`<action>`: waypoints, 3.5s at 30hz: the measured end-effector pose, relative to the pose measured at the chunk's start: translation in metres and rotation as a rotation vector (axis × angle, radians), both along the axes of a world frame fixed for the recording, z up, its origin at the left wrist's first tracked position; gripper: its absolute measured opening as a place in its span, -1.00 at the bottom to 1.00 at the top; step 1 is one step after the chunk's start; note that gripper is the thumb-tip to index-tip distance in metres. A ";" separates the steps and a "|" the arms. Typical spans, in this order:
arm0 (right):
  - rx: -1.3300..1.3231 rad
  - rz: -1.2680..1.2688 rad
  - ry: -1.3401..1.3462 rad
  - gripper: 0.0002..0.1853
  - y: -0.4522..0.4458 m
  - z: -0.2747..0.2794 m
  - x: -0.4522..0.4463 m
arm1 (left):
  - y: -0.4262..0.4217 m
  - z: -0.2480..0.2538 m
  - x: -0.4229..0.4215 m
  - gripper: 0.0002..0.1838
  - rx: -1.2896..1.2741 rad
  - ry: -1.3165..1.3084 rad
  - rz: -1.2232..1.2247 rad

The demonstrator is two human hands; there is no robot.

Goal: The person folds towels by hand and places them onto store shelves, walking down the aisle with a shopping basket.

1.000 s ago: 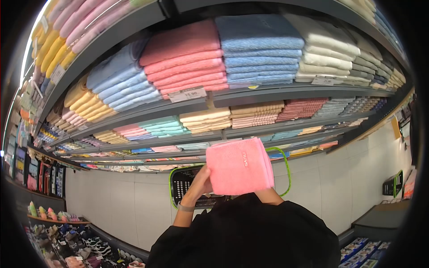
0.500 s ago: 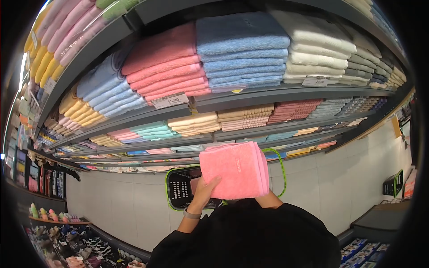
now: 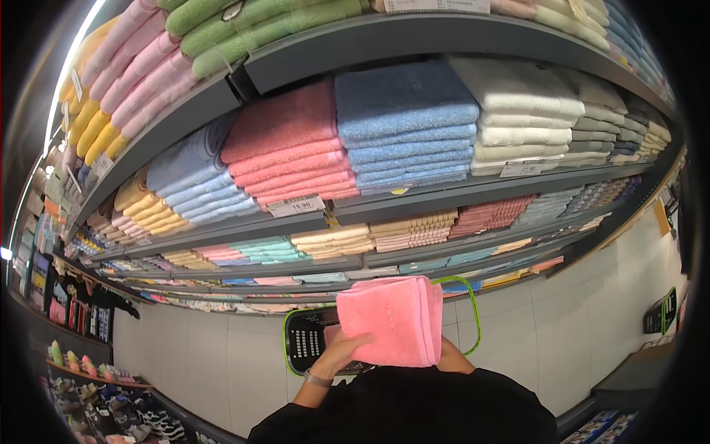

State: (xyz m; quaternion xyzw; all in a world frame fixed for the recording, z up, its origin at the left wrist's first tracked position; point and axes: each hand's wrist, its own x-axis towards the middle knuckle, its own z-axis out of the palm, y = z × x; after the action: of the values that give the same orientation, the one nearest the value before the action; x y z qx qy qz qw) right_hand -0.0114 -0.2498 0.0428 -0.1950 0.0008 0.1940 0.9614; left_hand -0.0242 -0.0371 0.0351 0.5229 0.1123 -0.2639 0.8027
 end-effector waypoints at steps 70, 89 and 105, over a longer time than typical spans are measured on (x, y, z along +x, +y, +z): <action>-1.963 -0.796 -1.244 -0.52 0.054 0.260 0.223 | 0.099 0.301 0.224 -0.60 1.885 -1.965 0.206; -1.987 -0.954 -1.194 -0.51 0.055 0.255 0.221 | 0.077 0.303 0.221 -0.64 1.674 -1.705 0.138; -1.957 -0.943 -1.192 -0.74 0.048 0.251 0.214 | 0.035 0.322 0.256 -0.55 1.282 -1.700 -0.346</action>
State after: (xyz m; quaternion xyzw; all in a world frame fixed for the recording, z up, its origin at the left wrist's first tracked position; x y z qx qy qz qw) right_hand 0.2028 -0.2019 0.2940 -0.8694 -0.2220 -0.3721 0.2375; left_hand 0.2317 -0.0024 0.3572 0.8668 -0.4400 0.1837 0.1461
